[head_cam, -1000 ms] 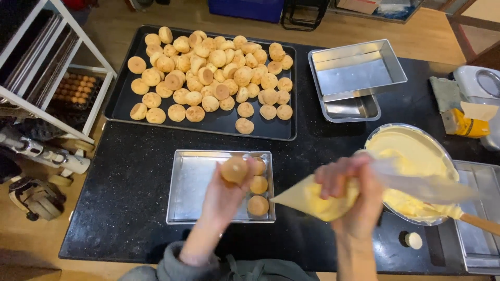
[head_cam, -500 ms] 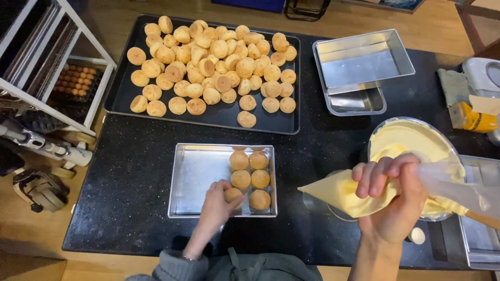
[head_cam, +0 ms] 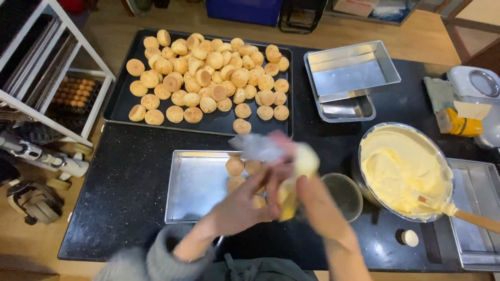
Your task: Filling small round pastries with cream using a piping bag and arranging them on a metal tray.
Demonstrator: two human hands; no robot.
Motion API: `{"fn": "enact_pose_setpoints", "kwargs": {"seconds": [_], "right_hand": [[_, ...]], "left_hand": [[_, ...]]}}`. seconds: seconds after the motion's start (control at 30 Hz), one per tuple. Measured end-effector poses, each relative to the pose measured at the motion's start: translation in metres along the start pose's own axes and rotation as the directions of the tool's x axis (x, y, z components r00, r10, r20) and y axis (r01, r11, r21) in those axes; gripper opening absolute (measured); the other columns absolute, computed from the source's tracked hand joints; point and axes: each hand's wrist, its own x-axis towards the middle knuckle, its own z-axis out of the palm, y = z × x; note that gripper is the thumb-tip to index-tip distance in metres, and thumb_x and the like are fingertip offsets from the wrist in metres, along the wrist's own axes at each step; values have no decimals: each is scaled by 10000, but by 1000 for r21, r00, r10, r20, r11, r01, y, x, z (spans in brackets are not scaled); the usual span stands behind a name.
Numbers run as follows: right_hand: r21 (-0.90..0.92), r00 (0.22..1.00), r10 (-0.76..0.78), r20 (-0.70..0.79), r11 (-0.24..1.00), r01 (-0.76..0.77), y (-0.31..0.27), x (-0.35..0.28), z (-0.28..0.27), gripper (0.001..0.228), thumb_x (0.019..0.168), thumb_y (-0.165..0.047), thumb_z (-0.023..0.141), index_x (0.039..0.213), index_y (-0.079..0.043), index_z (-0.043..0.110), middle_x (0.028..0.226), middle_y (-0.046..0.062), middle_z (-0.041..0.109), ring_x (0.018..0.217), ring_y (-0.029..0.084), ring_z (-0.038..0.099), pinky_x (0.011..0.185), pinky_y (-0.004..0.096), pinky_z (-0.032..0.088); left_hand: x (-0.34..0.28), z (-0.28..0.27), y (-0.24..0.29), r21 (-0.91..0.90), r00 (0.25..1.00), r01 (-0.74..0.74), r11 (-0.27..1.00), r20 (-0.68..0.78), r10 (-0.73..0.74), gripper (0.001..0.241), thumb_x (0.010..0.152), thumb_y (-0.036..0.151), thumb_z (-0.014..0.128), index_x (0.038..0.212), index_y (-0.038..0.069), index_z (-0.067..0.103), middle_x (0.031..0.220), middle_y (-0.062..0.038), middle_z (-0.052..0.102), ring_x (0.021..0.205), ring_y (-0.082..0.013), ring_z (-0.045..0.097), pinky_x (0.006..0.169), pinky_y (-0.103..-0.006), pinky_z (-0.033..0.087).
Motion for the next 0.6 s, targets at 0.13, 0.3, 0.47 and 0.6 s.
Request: {"fn": "enact_pose_setpoints", "kwargs": {"seconds": [0.13, 0.3, 0.47, 0.6], "right_hand": [[380, 998, 55, 6, 924, -54, -19, 23, 43, 817, 1210, -594, 342, 1515, 78, 692, 574, 133, 613, 621, 295, 660, 748, 410, 585], [459, 1000, 8, 20, 888, -16, -28, 27, 33, 396, 1136, -347, 582, 898, -44, 676, 613, 56, 525, 556, 230, 583, 693, 407, 555], [521, 977, 12, 213, 845, -124, 20, 40, 12, 585, 1205, -370, 441, 659, -192, 328, 383, 41, 348, 343, 412, 651, 611, 582, 653], [479, 961, 29, 276, 862, -164, 3, 49, 29, 602, 1215, -371, 270, 655, -168, 357, 584, 291, 508, 568, 512, 696, 698, 522, 545]], "left_hand": [[40, -11, 52, -517, 976, 22, 856, 198, 94, 801, 1175, 515, 439, 1814, 37, 366, 1653, -223, 680, 573, -127, 732, 361, -167, 415], [71, -16, 58, -462, 935, -33, 886, 300, 191, 985, 1101, 772, 459, 1577, -79, 600, 1336, -247, 723, 1123, -319, 674, 881, -339, 445], [109, -7, 74, -386, 992, -55, 921, 82, 93, 611, 1250, 604, 386, 835, 186, 549, 1069, -113, 892, 914, -60, 764, 811, -181, 487], [158, -20, 43, -108, 992, -96, 989, -86, 87, 673, 1201, 595, 461, 680, 178, 544, 527, -3, 624, 568, -236, 782, 658, -287, 611]]}}
